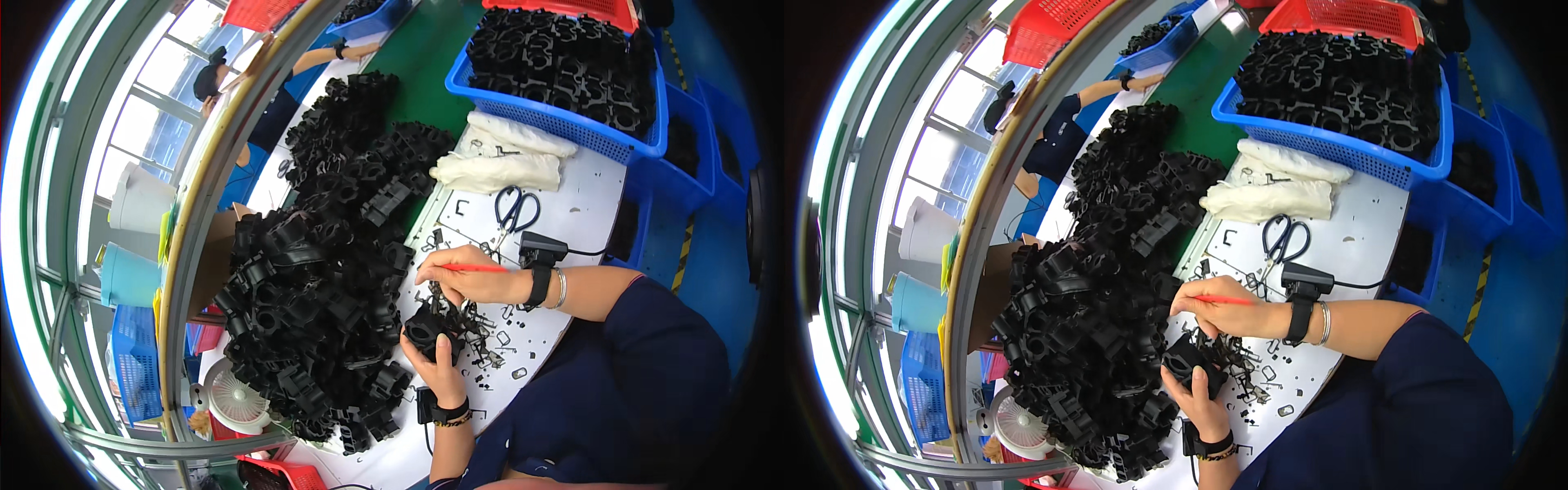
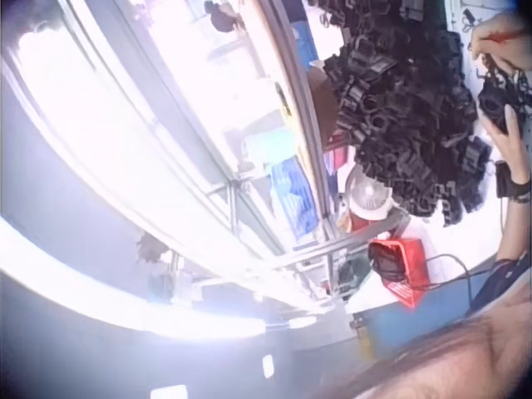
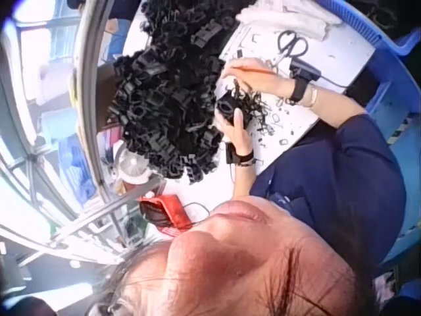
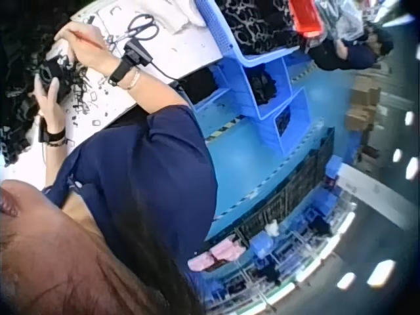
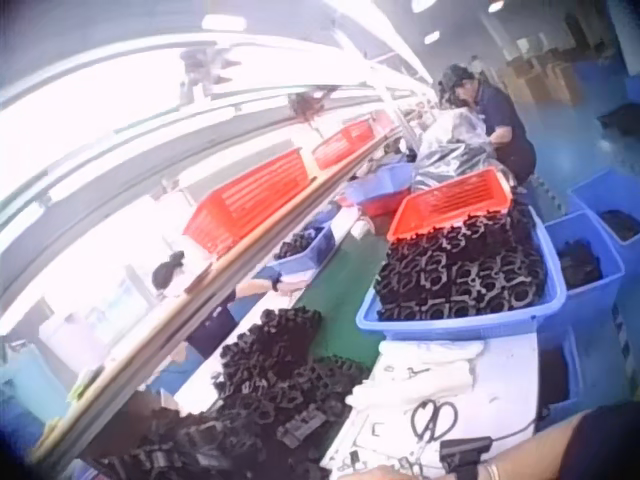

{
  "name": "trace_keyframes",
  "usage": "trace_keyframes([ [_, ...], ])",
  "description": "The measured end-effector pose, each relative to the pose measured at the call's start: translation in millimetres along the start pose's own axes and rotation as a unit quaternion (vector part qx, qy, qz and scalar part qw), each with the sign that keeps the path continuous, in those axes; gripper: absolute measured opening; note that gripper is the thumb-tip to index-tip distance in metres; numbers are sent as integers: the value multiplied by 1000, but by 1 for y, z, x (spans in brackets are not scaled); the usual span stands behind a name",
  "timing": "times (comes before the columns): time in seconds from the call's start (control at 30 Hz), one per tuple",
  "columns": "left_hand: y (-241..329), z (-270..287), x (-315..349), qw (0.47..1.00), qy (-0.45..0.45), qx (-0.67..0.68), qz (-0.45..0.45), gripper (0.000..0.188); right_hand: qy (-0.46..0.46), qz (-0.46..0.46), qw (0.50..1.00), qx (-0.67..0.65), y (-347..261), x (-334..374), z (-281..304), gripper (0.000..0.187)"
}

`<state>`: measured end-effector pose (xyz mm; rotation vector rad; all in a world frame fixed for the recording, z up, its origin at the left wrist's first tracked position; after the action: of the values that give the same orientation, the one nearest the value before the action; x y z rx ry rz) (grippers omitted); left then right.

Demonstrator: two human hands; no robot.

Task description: Assembling and finishing black plastic housing components at a factory workstation using a hand tool.

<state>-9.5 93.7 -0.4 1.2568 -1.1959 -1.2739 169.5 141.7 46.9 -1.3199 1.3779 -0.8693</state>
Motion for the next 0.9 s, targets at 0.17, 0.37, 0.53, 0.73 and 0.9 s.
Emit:
trace_keyframes([
  [0.17, 6, -6, 5, 1000, -18, 24, -8, 64, 14, 29, 999, -4, -7, 7, -2, 26],
  [0.37, 1, -2, 1, 998, -15, 53, 13, 68, 38, 92, 979, 179, -15, 1, 0, 27],
  [0.53, 2, -2, -6, 998, -21, 50, 9, 65, 31, 152, 953, 261, -18, -7, 1, 16],
  [0.73, 3, -4, -10, 998, -20, 66, 12, 60, -41, 130, 952, 275, -1, -12, -10, 14],
  [0.9, -2, -3, -5, 997, -36, 55, 29, 67, -67, 160, 944, 280, 0, -5, -18, 9],
])
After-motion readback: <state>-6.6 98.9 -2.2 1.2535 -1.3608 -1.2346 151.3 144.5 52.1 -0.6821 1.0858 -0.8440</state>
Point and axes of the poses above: each hand's wrist, its own x-axis away from the middle knuckle, its own z-axis out of the back of the hand, y = z × x, the point moved 8 cm from there along -x, towards the middle knuckle
